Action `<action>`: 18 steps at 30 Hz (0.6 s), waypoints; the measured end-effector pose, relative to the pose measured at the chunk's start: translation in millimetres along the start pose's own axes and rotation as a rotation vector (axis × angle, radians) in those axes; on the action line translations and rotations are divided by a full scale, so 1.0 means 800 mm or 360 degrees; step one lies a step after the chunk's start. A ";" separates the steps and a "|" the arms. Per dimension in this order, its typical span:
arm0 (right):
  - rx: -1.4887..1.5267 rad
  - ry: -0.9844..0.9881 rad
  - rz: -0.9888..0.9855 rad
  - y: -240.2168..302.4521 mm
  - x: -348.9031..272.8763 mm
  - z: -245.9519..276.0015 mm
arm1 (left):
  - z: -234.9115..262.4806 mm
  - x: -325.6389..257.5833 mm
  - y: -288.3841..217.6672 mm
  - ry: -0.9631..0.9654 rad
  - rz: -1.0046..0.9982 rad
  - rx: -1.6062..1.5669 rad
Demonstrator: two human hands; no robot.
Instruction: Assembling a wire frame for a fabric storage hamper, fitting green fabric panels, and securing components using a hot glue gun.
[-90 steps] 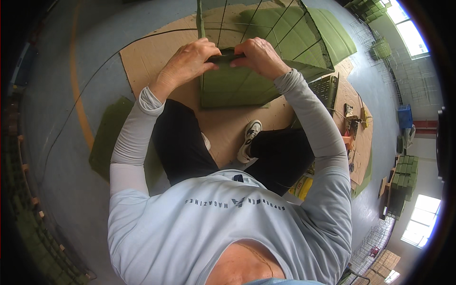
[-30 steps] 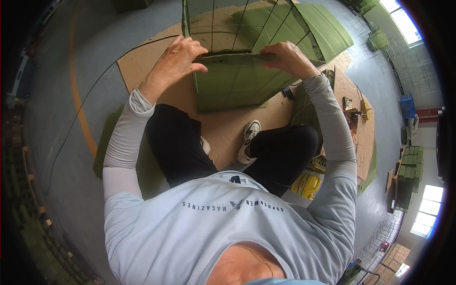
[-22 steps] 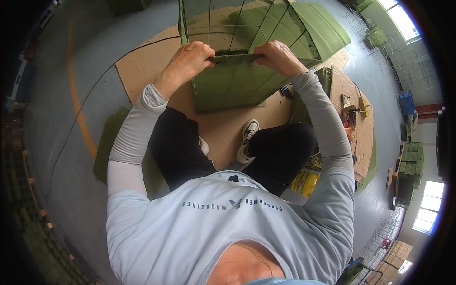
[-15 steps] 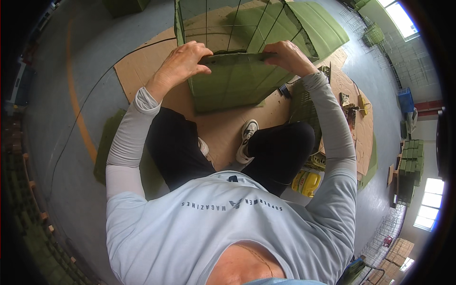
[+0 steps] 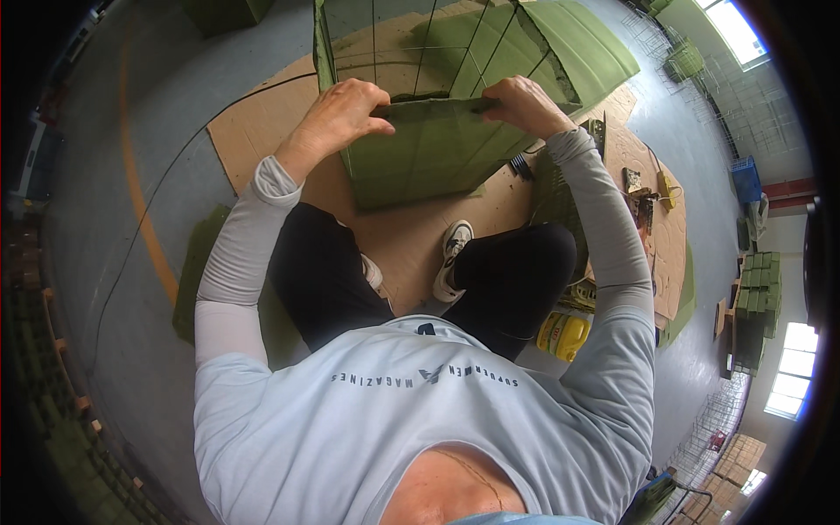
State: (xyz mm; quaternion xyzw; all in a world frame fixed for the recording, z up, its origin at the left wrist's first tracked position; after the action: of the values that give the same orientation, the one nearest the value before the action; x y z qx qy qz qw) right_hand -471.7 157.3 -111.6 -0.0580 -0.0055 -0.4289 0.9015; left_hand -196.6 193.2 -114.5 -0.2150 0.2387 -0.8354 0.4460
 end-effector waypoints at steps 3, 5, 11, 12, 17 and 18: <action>-0.0053 0.0020 -0.0017 0.000 0.002 -0.001 | -0.002 0.005 -0.002 0.0092 0.0065 0.0106; -0.0044 0.0081 0.0006 0.003 0.001 0.001 | -0.007 0.001 0.006 0.0101 0.0061 0.0121; -0.0031 -0.0076 0.0046 0.007 0.010 -0.008 | 0.006 0.002 0.001 0.0099 0.0080 0.0125; -0.0025 -0.0080 0.0052 0.008 0.012 -0.008 | 0.006 0.004 -0.002 0.0131 0.0132 0.0158; 0.0107 -0.0122 0.0010 0.004 0.005 -0.015 | -0.002 -0.011 0.023 -0.0049 -0.0106 0.0119; 0.0110 -0.0122 0.0011 0.006 0.004 -0.013 | -0.003 -0.012 0.023 -0.0099 -0.0163 0.0084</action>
State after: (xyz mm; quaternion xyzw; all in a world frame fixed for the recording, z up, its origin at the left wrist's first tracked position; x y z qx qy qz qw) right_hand -466.4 156.6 -122.5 -0.0432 -0.0545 -0.4229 0.9035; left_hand -181.2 192.9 -128.2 -0.2408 0.1914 -0.8560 0.4155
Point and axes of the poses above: each hand's wrist, its own x-axis towards the middle knuckle, its own z-axis out of the back of the hand, y = z × x, the point moved 2 cm from there along x, towards the middle knuckle, and after that the axes turned 15 degrees about -x, right-handed, at the moved point
